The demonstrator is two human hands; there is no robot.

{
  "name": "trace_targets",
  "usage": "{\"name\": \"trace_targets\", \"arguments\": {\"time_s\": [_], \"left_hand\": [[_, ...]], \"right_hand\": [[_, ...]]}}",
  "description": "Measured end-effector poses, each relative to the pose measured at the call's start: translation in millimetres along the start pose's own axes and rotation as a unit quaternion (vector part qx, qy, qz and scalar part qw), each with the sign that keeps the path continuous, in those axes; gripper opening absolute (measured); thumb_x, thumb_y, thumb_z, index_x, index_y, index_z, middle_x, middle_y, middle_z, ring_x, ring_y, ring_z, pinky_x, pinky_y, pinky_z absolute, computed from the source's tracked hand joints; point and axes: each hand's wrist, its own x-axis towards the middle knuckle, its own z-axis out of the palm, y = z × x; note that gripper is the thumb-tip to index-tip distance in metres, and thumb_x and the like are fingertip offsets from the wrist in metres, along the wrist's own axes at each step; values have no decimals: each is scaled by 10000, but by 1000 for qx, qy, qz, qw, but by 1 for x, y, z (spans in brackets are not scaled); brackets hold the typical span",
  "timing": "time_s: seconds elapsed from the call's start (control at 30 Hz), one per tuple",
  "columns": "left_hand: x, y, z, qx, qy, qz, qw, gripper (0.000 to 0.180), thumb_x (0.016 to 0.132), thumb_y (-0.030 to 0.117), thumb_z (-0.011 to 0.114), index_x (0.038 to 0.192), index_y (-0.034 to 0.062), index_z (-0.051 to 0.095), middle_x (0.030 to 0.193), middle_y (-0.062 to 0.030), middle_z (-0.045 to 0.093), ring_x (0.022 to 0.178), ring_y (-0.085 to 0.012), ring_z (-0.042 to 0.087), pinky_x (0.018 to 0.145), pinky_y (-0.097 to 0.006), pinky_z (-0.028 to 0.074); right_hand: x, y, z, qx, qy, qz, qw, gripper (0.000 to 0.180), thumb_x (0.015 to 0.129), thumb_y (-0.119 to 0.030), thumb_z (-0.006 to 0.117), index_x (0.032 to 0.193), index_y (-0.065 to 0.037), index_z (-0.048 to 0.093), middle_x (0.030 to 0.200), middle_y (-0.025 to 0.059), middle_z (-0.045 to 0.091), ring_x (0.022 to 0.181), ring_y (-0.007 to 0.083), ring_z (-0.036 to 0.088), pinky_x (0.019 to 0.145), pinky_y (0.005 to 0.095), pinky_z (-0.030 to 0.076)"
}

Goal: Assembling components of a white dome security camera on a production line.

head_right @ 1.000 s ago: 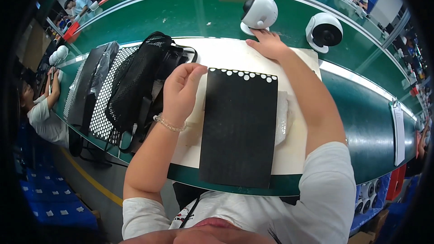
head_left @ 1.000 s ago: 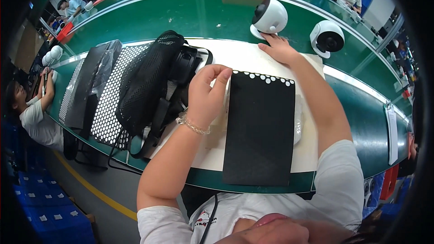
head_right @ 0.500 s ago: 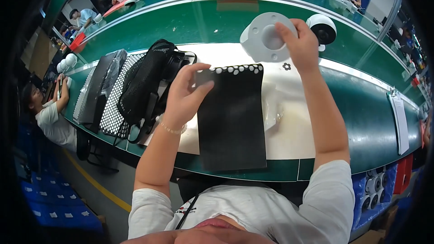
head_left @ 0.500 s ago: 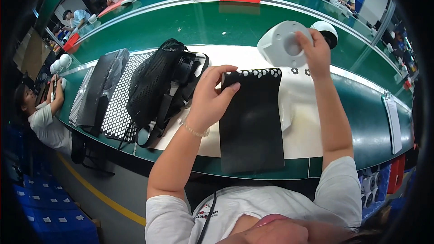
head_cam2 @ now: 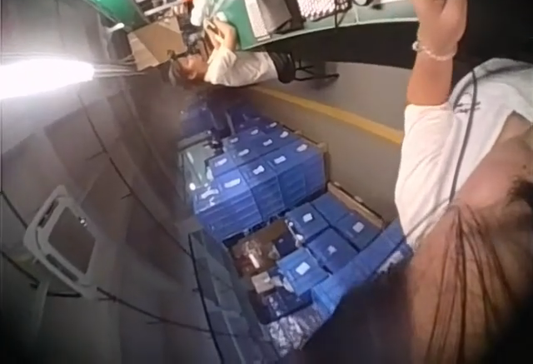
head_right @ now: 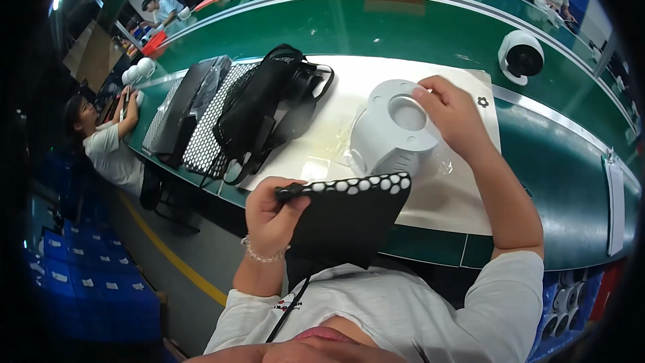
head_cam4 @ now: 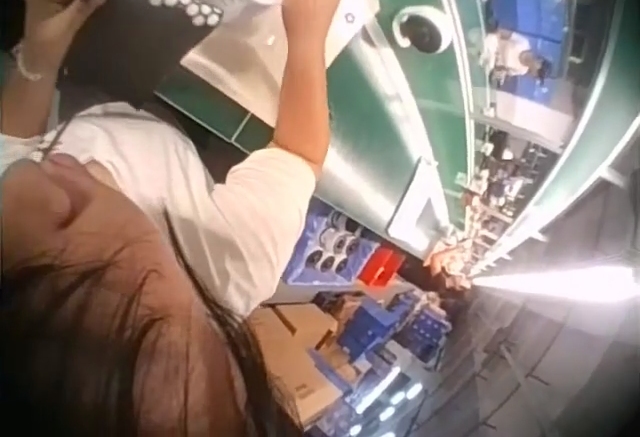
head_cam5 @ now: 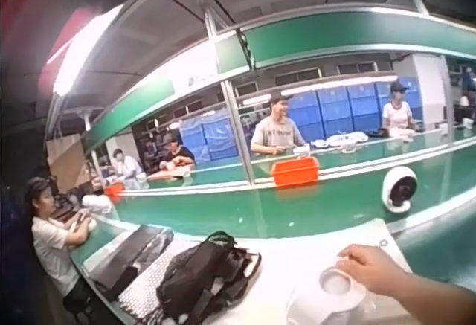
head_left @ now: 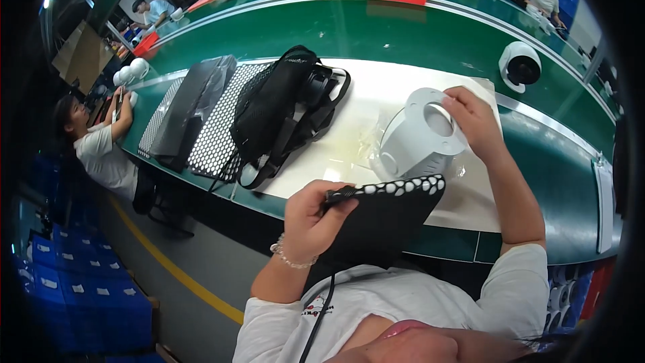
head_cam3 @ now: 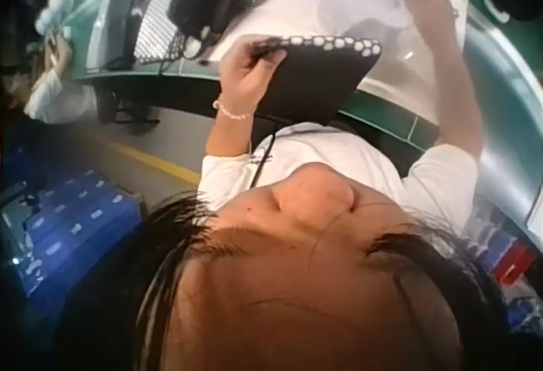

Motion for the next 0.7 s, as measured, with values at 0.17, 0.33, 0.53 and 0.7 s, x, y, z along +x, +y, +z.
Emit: {"name": "trace_targets", "arguments": {"time_s": [0.17, 0.33, 0.53, 0.7], "left_hand": [[-4, -12, 4, 54, -50, 2, 997, 195, 760, -99, 586, 932, -29, 527, 863, -67, 600, 752, -86, 554, 668, -193, 446], [8, -8, 22, 114, -88, 95, 985, 256, 706, -102, 597, 936, 7, 562, 846, -97, 616, 715, -172, 586, 626, -241, 460], [7, -5, 27, 155, -84, 126, 976, 271, 673, -75, 617, 917, 40, 588, 809, -98, 616, 669, -217, 585, 573, -270, 454], [1, -8, 24, 115, -45, 12, 992, 144, 717, -32, 628, 842, 29, 591, 703, -81, 590, 608, -182, 575, 550, -256, 436]], "right_hand": [[-34, -48, 10, -144, 20, -363, 920, 246, 699, -91, 635, 933, -53, 571, 986, 113, 549, 960, 278, 508, 837, 356, 393], [-60, -59, 37, -106, -154, -374, 908, 142, 702, -124, 666, 807, -61, 594, 1033, 62, 560, 1020, 266, 500, 842, 369, 390], [-62, -62, 33, -120, -147, -430, 883, 122, 688, -102, 659, 778, -76, 581, 1038, 48, 570, 1017, 239, 518, 812, 344, 405], [-63, -52, 30, -154, -56, -608, 777, 129, 706, -99, 615, 831, -95, 581, 977, 49, 603, 905, 213, 576, 734, 310, 418]]}}
